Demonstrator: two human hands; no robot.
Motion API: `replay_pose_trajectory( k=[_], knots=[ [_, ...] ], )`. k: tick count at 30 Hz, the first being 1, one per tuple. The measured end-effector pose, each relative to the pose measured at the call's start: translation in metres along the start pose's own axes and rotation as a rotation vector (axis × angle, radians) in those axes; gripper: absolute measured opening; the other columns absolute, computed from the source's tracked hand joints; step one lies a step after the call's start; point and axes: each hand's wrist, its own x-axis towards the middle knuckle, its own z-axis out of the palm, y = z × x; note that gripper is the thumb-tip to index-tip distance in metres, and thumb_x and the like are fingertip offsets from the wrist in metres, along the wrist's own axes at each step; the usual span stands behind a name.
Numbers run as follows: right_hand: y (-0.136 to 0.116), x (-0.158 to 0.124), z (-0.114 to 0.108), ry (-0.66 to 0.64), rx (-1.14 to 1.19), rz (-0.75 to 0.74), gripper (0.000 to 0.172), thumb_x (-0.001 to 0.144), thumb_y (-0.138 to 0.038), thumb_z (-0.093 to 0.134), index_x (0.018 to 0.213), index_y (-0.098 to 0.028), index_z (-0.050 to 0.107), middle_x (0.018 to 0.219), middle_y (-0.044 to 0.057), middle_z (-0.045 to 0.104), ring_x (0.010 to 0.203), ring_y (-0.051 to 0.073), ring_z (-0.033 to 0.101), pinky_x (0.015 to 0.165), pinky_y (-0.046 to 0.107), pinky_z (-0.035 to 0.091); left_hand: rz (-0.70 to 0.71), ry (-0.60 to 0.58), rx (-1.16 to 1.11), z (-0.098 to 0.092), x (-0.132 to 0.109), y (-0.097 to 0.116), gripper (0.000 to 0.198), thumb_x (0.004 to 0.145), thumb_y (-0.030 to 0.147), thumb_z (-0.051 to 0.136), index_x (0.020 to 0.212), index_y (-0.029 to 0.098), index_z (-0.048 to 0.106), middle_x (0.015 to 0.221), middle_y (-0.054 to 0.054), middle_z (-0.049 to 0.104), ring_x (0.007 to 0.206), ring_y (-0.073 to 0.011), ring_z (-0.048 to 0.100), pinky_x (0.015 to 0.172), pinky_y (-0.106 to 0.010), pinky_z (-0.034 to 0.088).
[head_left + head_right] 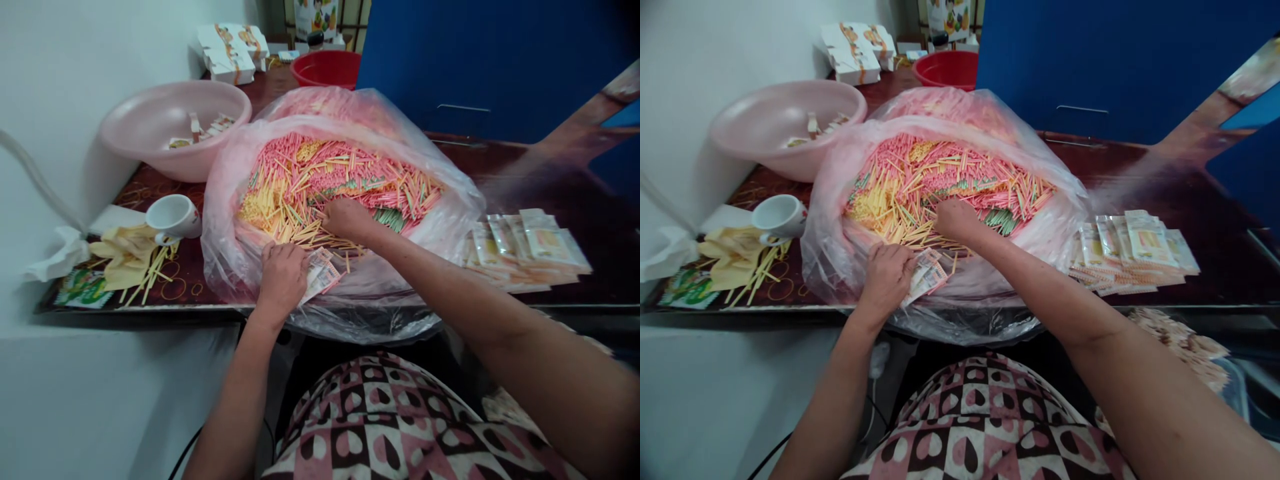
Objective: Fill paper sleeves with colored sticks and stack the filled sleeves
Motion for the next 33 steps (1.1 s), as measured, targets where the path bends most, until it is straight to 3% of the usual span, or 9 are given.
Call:
replay_pose_trajectory(
  k=[3,7,9,13,17,22,26,31,33],
  knots=[
    [0.001,-0.006,-0.004,0.066,0.052,-0.095,0.034,0.1,-0.029,0.049,0.092,-0.013,0.078,0.089,0.012,0.076,0.077,0.02,0.064,0.068,0.03,0.038,0.015,-0.002,-0.044,0.001,-0.003,-0.003,0.019,0.1,0.025,0.052,0.092,0.019,0.067,0.098,-0.011,0.075,0.101,-0.0291,0.066,0.107,-0.049,0.044],
    [-0.007,-0.015,0.001,0.076,-0.006,-0.473,0.032,0.103,-0.02,0.046,0.095,-0.014,0.076,0.106,0.011,0.075,0.093,0.02,0.062,0.081,0.031,0.038,0.039,0.023,-0.085,0.003,-0.006,-0.005,0.02,0.101,0.025,0.049,0.092,0.019,0.067,0.096,-0.011,0.074,0.1,-0.028,0.066,0.106,-0.047,0.045],
    [-0.012,-0.016,0.005,0.062,-0.051,-0.565,0.024,0.102,-0.021,0.052,0.102,-0.016,0.075,0.114,0.011,0.074,0.101,0.022,0.06,0.087,0.033,0.036,0.044,0.036,-0.092,0.004,-0.006,-0.006,0.022,0.101,0.025,0.048,0.09,0.02,0.066,0.094,-0.01,0.074,0.099,-0.0273,0.066,0.106,-0.047,0.045],
    [-0.012,-0.017,0.012,0.057,-0.167,-0.572,0.02,0.101,-0.025,0.057,0.109,-0.018,0.074,0.116,0.012,0.072,0.107,0.026,0.058,0.089,0.036,0.034,0.041,0.049,-0.094,0.004,-0.007,-0.006,0.026,0.102,0.026,0.045,0.087,0.02,0.065,0.09,-0.011,0.073,0.096,-0.0275,0.066,0.104,-0.047,0.046],
    [-0.009,-0.02,0.01,0.074,-0.256,-0.602,0.023,0.101,-0.016,0.053,0.108,-0.017,0.075,0.115,0.013,0.072,0.108,0.028,0.059,0.086,0.038,0.033,0.034,0.043,-0.1,0.004,-0.007,-0.006,0.024,0.102,0.028,0.047,0.088,0.02,0.066,0.09,-0.01,0.073,0.095,-0.0271,0.065,0.104,-0.047,0.046],
    [-0.016,-0.027,0.005,0.068,-0.298,-0.639,0.022,0.101,-0.013,0.052,0.106,-0.012,0.073,0.112,0.015,0.072,0.105,0.029,0.06,0.087,0.039,0.034,0.031,0.032,-0.093,0.003,-0.007,-0.005,0.021,0.1,0.025,0.05,0.089,0.019,0.066,0.091,-0.011,0.073,0.096,-0.0286,0.065,0.104,-0.048,0.045],
    [-0.016,-0.03,0.014,0.098,-0.317,-0.64,0.026,0.102,-0.01,0.044,0.109,-0.01,0.07,0.105,0.016,0.072,0.1,0.029,0.06,0.088,0.039,0.035,0.045,0.037,-0.071,0.003,-0.008,-0.005,0.021,0.1,0.024,0.049,0.087,0.018,0.065,0.089,-0.012,0.073,0.095,-0.0285,0.065,0.102,-0.046,0.046],
    [-0.005,-0.028,0.031,0.132,-0.151,-0.587,0.028,0.096,-0.004,0.043,0.11,-0.009,0.067,0.109,0.019,0.07,0.101,0.028,0.059,0.084,0.036,0.039,0.048,0.034,-0.062,0.003,-0.008,-0.005,0.023,0.102,0.026,0.048,0.088,0.019,0.065,0.09,-0.011,0.072,0.095,-0.0276,0.064,0.101,-0.045,0.046],
    [0.0,-0.025,0.033,0.134,0.023,-0.471,0.025,0.093,-0.004,0.046,0.106,-0.011,0.066,0.108,0.018,0.07,0.098,0.026,0.06,0.082,0.034,0.041,0.045,0.039,-0.073,0.003,-0.008,-0.006,0.022,0.102,0.026,0.048,0.089,0.02,0.065,0.091,-0.01,0.072,0.096,-0.0275,0.064,0.102,-0.045,0.046]
  ],
)
